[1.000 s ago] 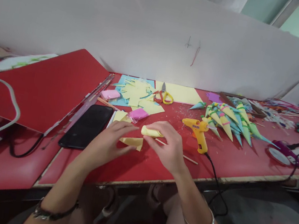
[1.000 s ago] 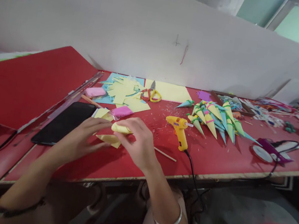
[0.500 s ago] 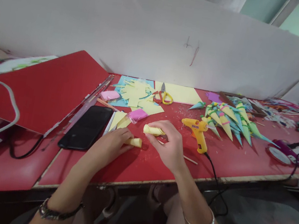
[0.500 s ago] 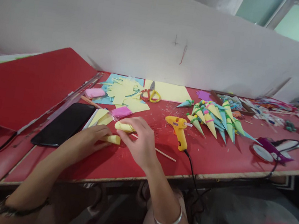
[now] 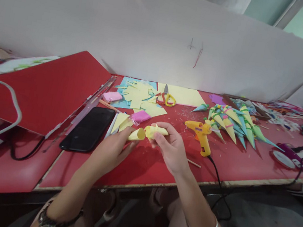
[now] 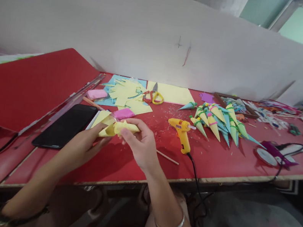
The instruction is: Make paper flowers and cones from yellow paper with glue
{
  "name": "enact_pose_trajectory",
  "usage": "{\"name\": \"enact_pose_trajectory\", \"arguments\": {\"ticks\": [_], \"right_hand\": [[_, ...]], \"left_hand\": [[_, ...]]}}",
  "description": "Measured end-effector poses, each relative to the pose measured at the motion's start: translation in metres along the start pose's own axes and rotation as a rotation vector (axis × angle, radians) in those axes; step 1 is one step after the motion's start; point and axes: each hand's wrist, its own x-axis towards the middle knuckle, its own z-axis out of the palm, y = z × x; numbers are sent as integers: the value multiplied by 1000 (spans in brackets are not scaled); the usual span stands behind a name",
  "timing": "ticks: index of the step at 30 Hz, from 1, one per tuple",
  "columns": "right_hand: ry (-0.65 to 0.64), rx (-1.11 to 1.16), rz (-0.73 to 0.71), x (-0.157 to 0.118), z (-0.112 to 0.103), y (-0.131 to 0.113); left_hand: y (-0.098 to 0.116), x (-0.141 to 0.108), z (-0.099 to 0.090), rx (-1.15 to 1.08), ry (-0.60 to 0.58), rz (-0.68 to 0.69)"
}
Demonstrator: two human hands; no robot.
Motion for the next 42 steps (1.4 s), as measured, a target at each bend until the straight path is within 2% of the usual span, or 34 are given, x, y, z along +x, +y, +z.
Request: {"name": "enact_pose_trajectory", "arguments": {"ticks": [9,13,17,23,28,32,38,42], "right_hand": [[29,-49,-47,-1,7,-1],[31,-24,-32,-2,10,0],[-1,-50,-83,-3,13,-1],[-85,-90,-105,-3,12,-3],[-134,-231,-140,-2,7,-2],[-135,-370,-240,-2,5,0],[-131,-641,-517,-3,3,-5],[-159,-706,-585,-3,0,-7]], "left_hand": [[4,-1,7,62,53,6],[7,-2,6,-61,50,32],[10,-1,6,-118,66,21],[7,-1,6,-67,120,0],[6,-1,6,-35,106,-42],[6,-1,5,-33,71,-57],[8,0,2,-53,70,-42],[8,0,2,-105,81,-28]]}}
